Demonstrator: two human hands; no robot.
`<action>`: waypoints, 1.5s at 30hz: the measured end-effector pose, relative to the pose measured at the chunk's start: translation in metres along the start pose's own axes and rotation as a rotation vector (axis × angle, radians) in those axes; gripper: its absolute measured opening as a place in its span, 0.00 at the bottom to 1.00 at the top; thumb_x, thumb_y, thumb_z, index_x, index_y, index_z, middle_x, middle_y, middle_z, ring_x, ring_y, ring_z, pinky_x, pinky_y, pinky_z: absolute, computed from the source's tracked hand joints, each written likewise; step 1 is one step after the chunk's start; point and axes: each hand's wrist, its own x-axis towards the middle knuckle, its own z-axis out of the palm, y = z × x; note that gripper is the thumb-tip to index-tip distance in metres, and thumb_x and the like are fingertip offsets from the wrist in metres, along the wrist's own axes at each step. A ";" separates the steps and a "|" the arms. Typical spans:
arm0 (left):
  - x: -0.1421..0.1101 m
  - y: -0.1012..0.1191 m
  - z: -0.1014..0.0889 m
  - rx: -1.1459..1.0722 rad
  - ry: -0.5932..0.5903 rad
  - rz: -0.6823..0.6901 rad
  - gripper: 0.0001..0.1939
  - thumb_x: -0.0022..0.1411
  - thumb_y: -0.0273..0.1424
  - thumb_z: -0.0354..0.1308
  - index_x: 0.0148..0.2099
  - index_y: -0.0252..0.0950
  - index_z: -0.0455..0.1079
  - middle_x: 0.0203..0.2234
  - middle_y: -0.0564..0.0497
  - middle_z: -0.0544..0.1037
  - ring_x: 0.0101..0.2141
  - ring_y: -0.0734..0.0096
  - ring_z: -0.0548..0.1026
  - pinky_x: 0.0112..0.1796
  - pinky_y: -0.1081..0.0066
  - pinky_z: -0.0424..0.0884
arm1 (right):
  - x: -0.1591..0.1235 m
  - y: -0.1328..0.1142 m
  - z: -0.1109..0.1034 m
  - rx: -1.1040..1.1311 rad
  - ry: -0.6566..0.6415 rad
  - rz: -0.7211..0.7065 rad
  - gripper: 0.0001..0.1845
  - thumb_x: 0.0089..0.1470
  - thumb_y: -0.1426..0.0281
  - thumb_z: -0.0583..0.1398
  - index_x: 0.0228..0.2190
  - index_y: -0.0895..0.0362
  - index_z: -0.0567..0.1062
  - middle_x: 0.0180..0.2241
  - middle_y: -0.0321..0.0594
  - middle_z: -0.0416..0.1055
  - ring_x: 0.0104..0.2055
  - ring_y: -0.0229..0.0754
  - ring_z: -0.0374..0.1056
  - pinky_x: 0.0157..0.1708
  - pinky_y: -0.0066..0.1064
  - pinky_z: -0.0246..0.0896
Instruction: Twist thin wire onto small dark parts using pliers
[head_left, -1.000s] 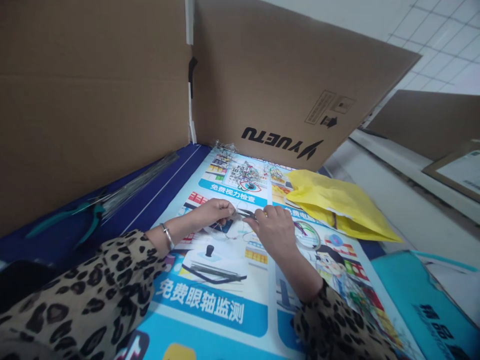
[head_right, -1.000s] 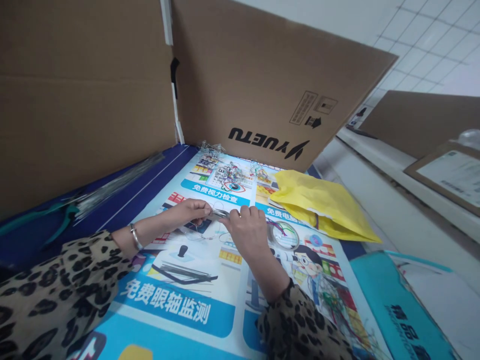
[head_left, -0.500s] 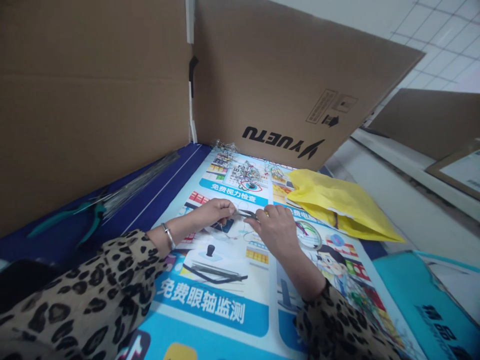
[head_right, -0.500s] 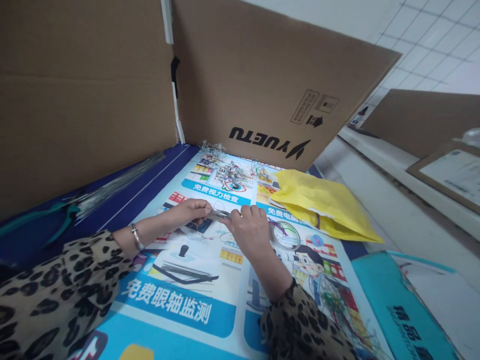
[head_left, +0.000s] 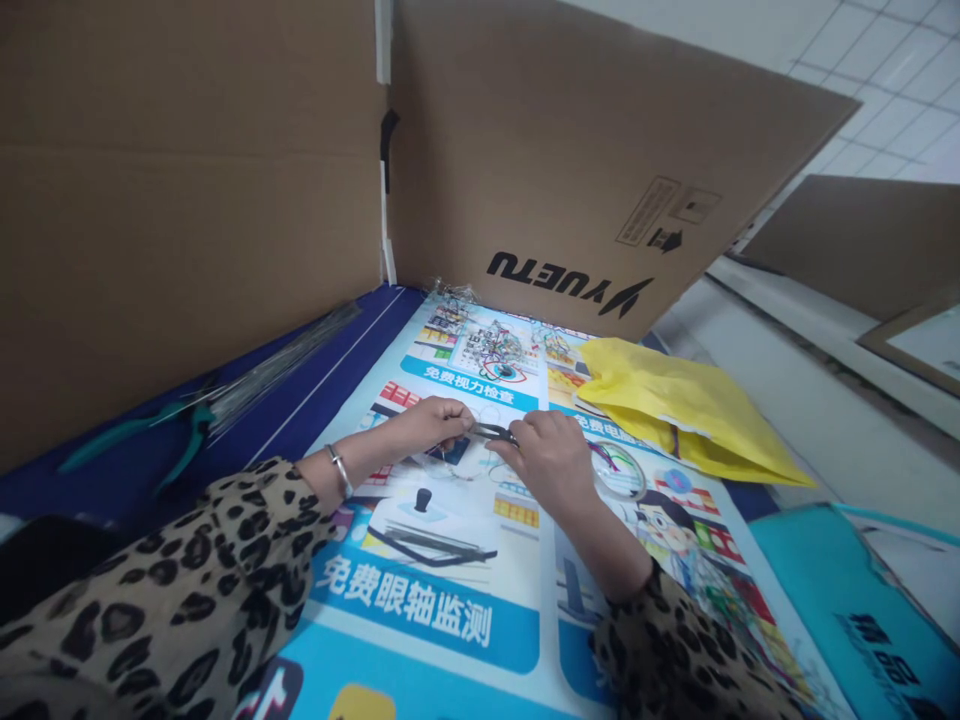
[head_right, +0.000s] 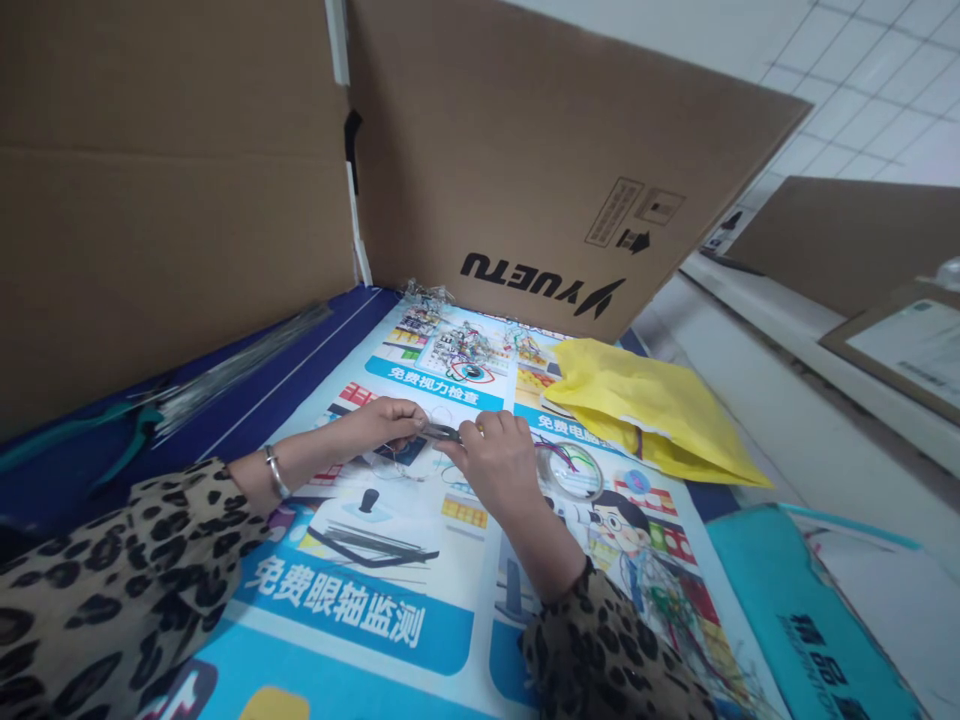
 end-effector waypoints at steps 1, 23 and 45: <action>0.000 0.000 0.000 0.001 -0.004 0.000 0.13 0.55 0.40 0.51 0.31 0.34 0.65 0.16 0.58 0.63 0.18 0.80 0.61 0.22 0.78 0.59 | 0.000 0.000 0.000 -0.006 0.000 -0.013 0.21 0.53 0.53 0.51 0.25 0.57 0.71 0.26 0.42 0.65 0.33 0.41 0.56 0.34 0.32 0.43; -0.001 0.002 -0.001 0.016 -0.036 0.005 0.09 0.55 0.36 0.50 0.31 0.34 0.64 0.17 0.58 0.63 0.19 0.80 0.62 0.21 0.78 0.57 | -0.001 -0.001 0.003 -0.049 -0.036 -0.008 0.22 0.53 0.53 0.50 0.26 0.57 0.71 0.26 0.42 0.65 0.33 0.42 0.56 0.34 0.34 0.42; -0.004 0.010 -0.004 -0.045 -0.125 -0.014 0.10 0.54 0.37 0.51 0.28 0.34 0.61 0.17 0.58 0.61 0.19 0.80 0.60 0.22 0.77 0.57 | 0.000 0.001 -0.006 -0.096 -0.047 -0.084 0.19 0.53 0.54 0.52 0.25 0.57 0.70 0.25 0.41 0.63 0.31 0.42 0.53 0.32 0.34 0.39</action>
